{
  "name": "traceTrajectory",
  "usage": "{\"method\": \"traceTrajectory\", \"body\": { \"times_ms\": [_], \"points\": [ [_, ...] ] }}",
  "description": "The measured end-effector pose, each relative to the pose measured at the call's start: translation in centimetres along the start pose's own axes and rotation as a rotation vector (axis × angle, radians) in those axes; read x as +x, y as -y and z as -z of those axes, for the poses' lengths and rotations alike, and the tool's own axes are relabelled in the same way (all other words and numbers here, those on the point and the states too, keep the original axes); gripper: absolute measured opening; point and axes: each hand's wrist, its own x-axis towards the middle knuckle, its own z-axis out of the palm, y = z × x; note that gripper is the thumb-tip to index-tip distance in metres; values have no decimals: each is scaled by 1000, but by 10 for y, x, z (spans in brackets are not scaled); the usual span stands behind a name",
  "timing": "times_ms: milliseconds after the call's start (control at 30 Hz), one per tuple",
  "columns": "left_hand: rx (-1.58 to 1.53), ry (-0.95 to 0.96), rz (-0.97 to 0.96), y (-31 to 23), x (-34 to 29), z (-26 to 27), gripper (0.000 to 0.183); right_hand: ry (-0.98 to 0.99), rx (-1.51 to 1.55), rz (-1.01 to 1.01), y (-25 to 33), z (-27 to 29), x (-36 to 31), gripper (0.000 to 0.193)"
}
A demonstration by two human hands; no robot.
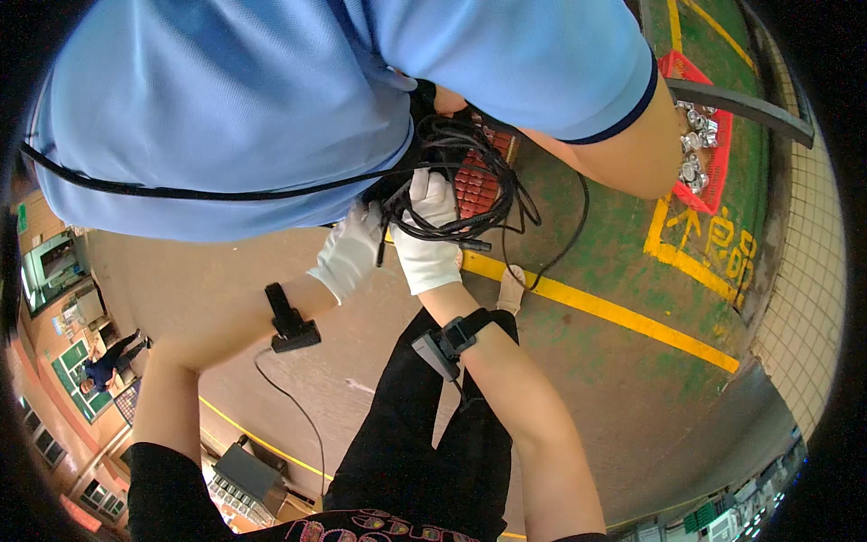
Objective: The recorder is picking up engine pistons from a bin, inspecting them visually, and placing them back in the bin while wearing gloves.
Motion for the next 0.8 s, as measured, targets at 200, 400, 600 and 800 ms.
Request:
{"method": "traceTrajectory", "body": {
  "times_ms": [200,400,600,800],
  "points": [
    [-42,-153,-175,27,5,5,26,-128,47,119,-6,4,4,66],
    [181,-71,-268,38,12,17,26,-73,61,107,-13,0,2,70],
    [302,36,-297,42,12,21,24,-165,150,75,-2,-3,-4,72],
    [164,69,-208,29,26,18,21,-241,131,-42,-28,-23,-2,65]
  ]
}}
